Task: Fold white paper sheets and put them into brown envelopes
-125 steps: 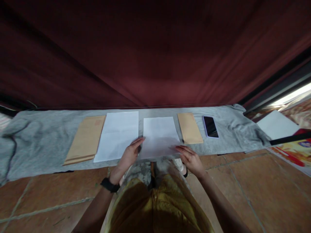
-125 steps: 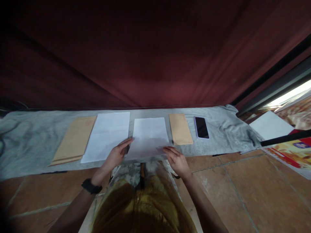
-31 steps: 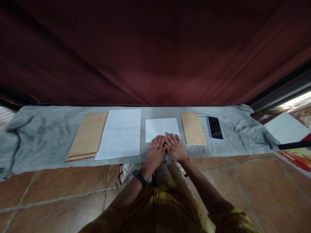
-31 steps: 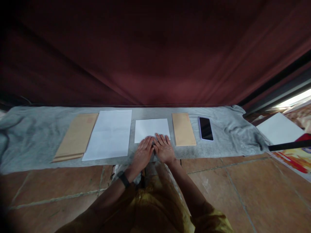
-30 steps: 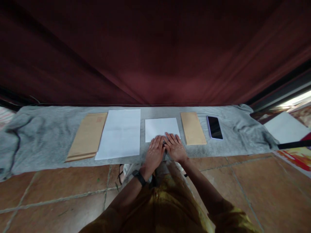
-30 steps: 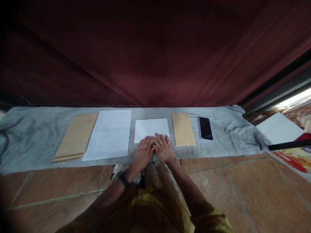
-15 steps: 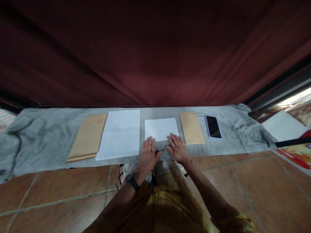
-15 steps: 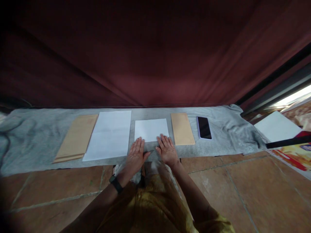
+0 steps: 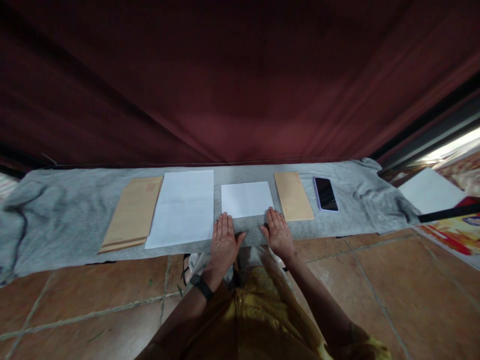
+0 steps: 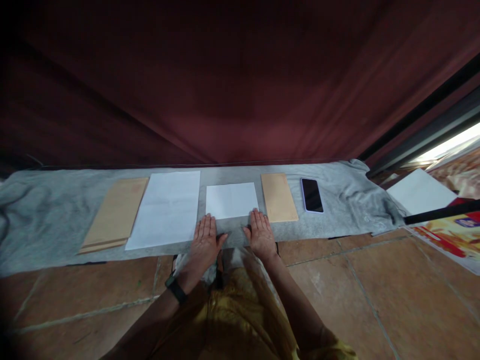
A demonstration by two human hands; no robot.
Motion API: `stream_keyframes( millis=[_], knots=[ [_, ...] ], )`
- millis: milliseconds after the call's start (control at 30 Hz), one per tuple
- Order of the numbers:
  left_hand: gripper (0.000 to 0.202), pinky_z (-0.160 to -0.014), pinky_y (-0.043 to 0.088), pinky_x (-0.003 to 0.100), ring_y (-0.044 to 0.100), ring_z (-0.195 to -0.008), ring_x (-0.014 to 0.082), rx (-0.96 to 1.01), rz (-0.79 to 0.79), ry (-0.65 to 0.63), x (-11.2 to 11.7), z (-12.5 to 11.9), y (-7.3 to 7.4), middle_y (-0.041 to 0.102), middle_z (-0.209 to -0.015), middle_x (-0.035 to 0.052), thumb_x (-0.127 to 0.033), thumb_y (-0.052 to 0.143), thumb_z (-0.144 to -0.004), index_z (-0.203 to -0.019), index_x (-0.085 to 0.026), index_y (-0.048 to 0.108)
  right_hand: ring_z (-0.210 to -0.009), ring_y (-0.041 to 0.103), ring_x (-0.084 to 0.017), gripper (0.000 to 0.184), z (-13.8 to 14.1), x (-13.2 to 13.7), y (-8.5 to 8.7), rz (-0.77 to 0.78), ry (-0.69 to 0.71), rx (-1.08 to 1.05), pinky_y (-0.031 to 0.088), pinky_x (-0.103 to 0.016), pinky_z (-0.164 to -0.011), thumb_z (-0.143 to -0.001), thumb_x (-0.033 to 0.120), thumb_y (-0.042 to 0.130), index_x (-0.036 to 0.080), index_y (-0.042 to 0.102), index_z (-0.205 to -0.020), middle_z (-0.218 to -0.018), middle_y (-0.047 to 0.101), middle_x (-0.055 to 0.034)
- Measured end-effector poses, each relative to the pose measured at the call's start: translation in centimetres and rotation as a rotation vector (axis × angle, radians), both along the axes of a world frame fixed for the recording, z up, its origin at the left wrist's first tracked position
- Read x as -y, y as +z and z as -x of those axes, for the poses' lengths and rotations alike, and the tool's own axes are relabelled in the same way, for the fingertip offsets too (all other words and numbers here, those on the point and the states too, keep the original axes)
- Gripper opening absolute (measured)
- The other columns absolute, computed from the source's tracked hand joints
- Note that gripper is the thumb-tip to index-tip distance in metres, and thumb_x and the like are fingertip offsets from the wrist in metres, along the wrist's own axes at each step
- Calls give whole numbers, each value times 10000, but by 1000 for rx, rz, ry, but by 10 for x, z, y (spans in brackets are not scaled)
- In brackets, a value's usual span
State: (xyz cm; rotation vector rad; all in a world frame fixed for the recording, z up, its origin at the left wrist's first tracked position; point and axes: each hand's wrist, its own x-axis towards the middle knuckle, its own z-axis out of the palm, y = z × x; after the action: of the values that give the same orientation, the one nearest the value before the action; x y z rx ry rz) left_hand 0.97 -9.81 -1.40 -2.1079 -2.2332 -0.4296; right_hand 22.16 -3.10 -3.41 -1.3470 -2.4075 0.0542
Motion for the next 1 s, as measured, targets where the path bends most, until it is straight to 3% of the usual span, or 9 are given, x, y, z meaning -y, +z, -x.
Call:
stream_keyframes(
  millis=[267, 433, 633, 800, 1000],
  knots=[
    [602, -1229, 264, 548, 264, -1523, 310, -6, 63, -161, -14, -18, 9, 367, -1610, 147, -462, 436, -1007, -1517, -143, 410, -1504, 286, -309, 599, 4, 1, 8, 29, -13, 20, 307, -535, -1188, -1055, 397, 364, 93, 310, -1569, -1604, 353, -189],
    [563, -1231, 255, 550, 275, -1519, 308, -19, 84, -178, -16, -15, 8, 389, -1601, 133, -428, 439, -1007, -1505, -164, 440, -1492, 314, -281, 508, 26, 5, 21, 78, 60, 73, 264, -499, -1209, -1056, 364, 376, 173, 432, -1523, -1606, 380, -113],
    [506, -1235, 257, 526, 285, -1518, 283, -33, 84, -190, -14, -10, 9, 391, -1605, 104, -347, 403, -1018, -1494, -185, 457, -1460, 371, -283, 490, 42, 6, 26, 102, 41, 95, 281, -502, -1193, -1042, 347, 422, 222, 452, -1515, -1582, 428, -75],
    [551, -1221, 289, 521, 285, -1516, 296, -39, 60, -155, -10, -7, 8, 359, -1610, 164, -392, 432, -1014, -1509, -150, 424, -1466, 357, -290, 520, 29, 5, 19, 59, 32, 67, 271, -509, -1199, -1046, 385, 409, 204, 421, -1534, -1585, 419, -94],
    [651, -1195, 328, 541, 263, -1517, 343, -6, 32, -106, -6, -4, 2, 323, -1602, 253, -461, 435, -1011, -1502, -37, 387, -1477, 339, -290, 563, 18, 5, 11, 41, -31, 36, 293, -484, -1197, -1056, 386, 367, 102, 379, -1542, -1588, 398, -154]
  ],
)
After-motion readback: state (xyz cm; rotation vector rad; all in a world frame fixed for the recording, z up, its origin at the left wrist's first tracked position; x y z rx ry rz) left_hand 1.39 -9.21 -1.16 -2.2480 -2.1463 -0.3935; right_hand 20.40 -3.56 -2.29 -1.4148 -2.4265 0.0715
